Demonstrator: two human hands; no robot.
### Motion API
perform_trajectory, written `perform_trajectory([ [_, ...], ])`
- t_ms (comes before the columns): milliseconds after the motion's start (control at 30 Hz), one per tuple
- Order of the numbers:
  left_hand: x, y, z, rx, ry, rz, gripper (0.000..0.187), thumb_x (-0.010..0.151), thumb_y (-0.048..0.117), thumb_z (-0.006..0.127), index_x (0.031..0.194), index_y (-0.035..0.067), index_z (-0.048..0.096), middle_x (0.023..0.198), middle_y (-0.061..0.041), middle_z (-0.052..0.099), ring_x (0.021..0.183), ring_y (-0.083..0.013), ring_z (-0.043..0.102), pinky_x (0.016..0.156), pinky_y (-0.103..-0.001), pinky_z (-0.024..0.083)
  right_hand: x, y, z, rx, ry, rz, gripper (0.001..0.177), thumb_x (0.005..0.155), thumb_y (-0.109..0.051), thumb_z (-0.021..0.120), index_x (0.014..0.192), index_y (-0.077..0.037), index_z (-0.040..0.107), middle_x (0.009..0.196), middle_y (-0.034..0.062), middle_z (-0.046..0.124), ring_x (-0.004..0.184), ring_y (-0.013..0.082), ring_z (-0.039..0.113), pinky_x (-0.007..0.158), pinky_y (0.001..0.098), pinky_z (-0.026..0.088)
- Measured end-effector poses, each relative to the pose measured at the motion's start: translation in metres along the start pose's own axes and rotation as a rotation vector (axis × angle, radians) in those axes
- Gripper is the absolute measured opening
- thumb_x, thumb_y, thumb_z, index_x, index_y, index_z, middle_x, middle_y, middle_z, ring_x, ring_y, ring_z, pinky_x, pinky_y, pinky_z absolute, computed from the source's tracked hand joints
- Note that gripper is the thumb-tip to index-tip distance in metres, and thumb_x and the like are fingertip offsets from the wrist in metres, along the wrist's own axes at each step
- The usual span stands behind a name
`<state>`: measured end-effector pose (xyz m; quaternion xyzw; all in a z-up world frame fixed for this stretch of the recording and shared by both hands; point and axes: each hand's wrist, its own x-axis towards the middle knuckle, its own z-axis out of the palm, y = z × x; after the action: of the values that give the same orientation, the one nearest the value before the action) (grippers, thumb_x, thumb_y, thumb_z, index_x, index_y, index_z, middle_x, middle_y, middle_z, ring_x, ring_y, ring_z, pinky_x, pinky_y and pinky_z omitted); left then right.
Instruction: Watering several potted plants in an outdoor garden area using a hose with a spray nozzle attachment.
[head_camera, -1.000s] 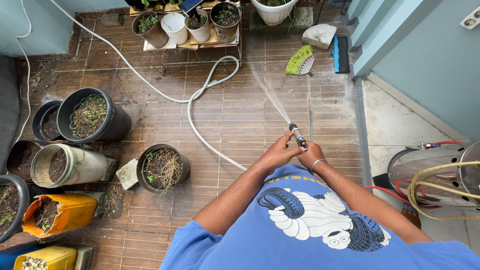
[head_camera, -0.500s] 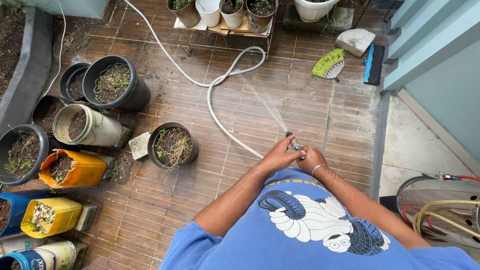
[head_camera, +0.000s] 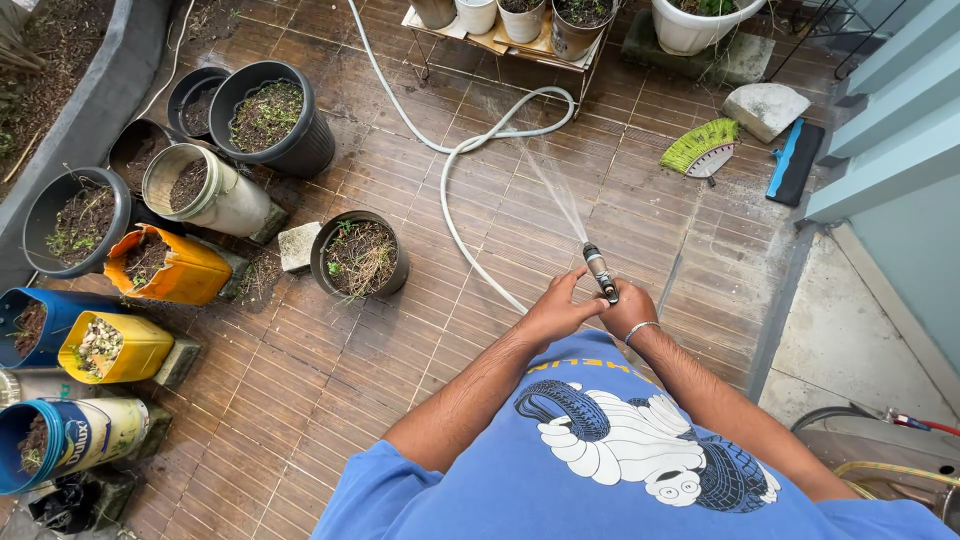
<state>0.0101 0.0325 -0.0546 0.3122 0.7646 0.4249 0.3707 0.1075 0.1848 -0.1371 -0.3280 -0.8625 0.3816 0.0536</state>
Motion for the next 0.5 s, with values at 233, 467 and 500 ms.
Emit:
perform_trajectory([
  [233,0.001,-0.001,0.009,-0.175,0.056,-0.117,0.106,0.078,0.043,0.079,0.162,0.009,0.026,0.159,-0.026,0.034,0.147,-0.0354,0.038,0.116,-0.045,0.039,0.005,-0.009,0.001,0.065,-0.048,-0.101,0.021,0.078,-0.027,0.075,0.089,-0.01,0.074,0.083,0.0176,0.075,0.081,0.0369,0.074,0.074,0.0469,0.057],
  [467,0.0,-0.023,-0.006,-0.721,0.423,-0.474,0.129,0.071,0.035,0.082,0.164,0.011,-0.004,0.157,-0.029,0.033,0.144,-0.037,0.039,0.113,-0.052,0.036,0.013,-0.03,0.013,-0.076,-0.1,-0.306,0.024,0.084,-0.029,0.072,0.082,-0.005,0.067,0.077,0.021,0.071,0.078,0.0444,0.069,0.072,0.0537,0.054],
  [500,-0.007,-0.017,-0.008,-0.749,0.397,-0.525,0.126,0.069,0.037,0.079,0.165,0.013,0.001,0.155,-0.027,0.037,0.139,-0.0368,0.046,0.108,-0.053,0.041,0.014,-0.029,0.012,-0.092,-0.098,-0.264,0.024,0.085,-0.028,0.071,0.083,-0.005,0.068,0.077,0.0213,0.071,0.078,0.0446,0.069,0.072,0.0537,0.054],
])
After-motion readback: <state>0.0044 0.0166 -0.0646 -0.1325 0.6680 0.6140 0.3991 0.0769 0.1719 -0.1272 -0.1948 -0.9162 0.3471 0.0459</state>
